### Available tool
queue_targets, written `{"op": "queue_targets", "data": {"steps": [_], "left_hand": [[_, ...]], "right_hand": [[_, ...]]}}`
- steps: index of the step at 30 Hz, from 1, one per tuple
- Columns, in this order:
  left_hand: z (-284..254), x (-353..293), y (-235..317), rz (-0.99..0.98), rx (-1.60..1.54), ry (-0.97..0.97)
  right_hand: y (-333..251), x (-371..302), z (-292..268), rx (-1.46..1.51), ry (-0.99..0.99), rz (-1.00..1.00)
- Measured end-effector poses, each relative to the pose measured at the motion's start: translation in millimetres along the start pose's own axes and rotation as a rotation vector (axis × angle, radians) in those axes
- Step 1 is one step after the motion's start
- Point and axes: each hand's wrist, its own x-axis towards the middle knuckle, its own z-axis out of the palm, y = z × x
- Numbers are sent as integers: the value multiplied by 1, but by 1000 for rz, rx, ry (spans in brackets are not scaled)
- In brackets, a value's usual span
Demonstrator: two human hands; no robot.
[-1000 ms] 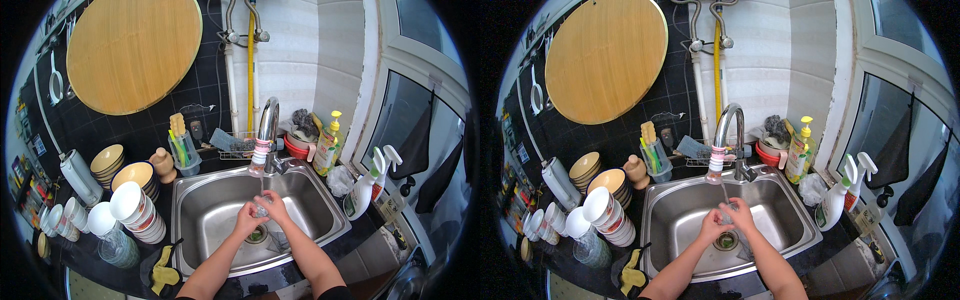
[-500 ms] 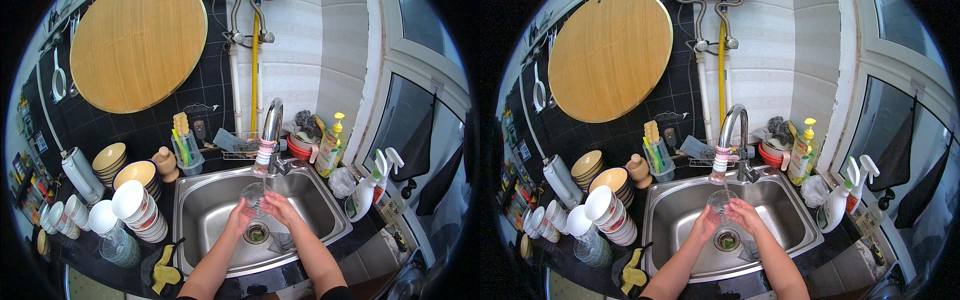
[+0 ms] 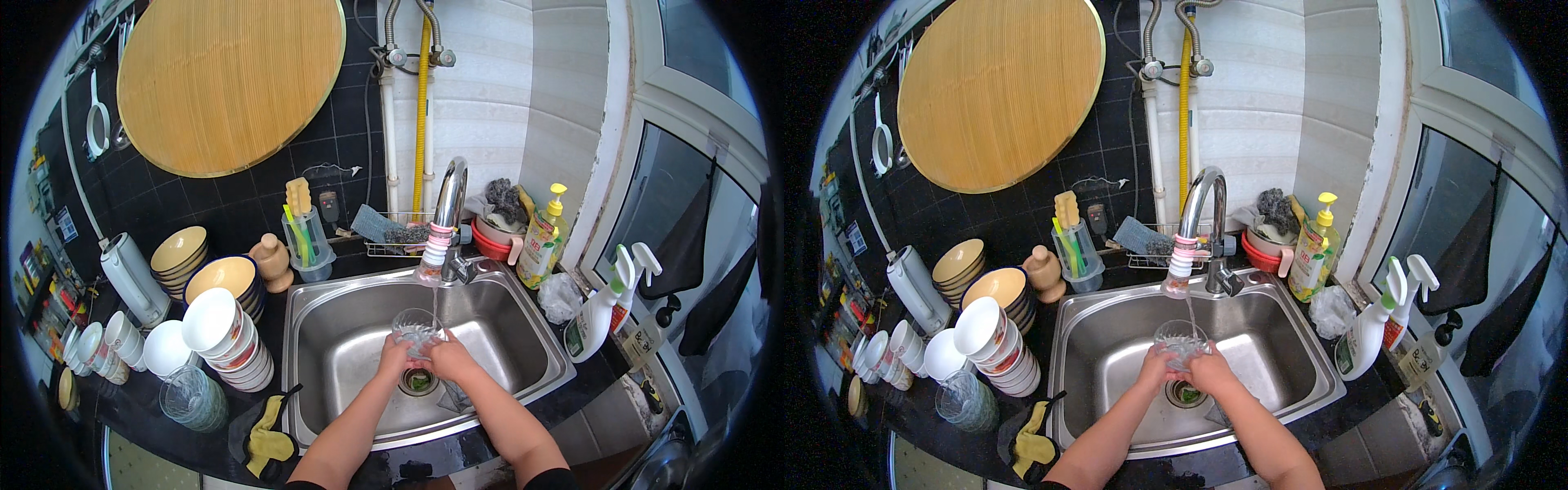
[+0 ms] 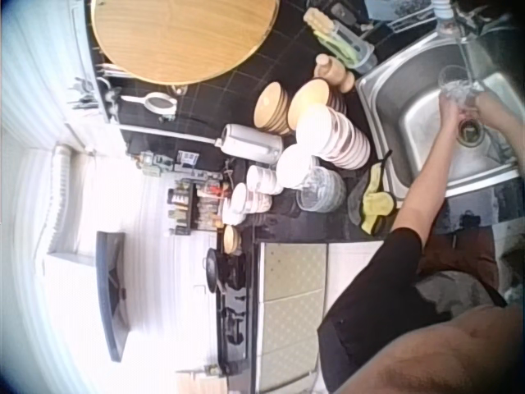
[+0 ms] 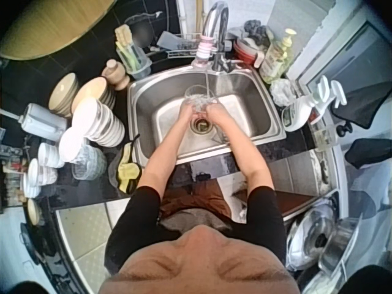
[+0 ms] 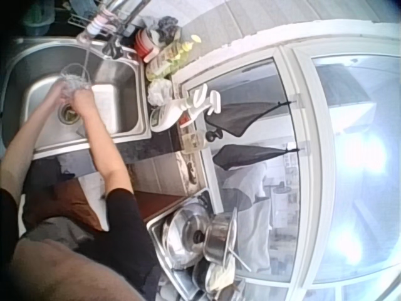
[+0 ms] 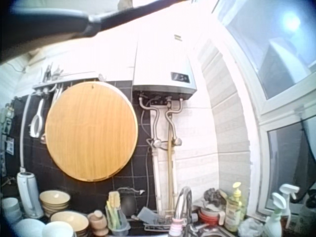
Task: The person washes several clear glass bowls in a kitchen sink using a steel wool scrubber and running water. They scrub the interior and exterior of each bowl, rinse it thoroughly, and place it on the counter to the left of the sink. The process is repeated for multiple bowls.
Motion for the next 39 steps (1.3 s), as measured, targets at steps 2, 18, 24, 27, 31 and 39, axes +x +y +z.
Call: {"op": "queue_targets", "data": {"steps": [2, 18, 24, 27, 31, 39], "left_hand": [[-1, 2, -3, 22, 59, -26], [-7, 18, -25, 161, 63, -3], [3, 5, -5, 370, 169, 119], [1, 18, -20, 634, 222, 105], [-3, 15, -18, 514, 79, -63], [-3, 0, -4, -55, -103, -95]], "right_hand": [[-3, -1, 4, -234, 62, 53], [5, 1, 10, 415, 21, -39], [8, 7, 0, 539, 551, 388], [3, 11, 18, 645, 569, 629], [21, 13, 14, 746, 359, 606], [13, 2, -8, 501, 480, 584]]}}
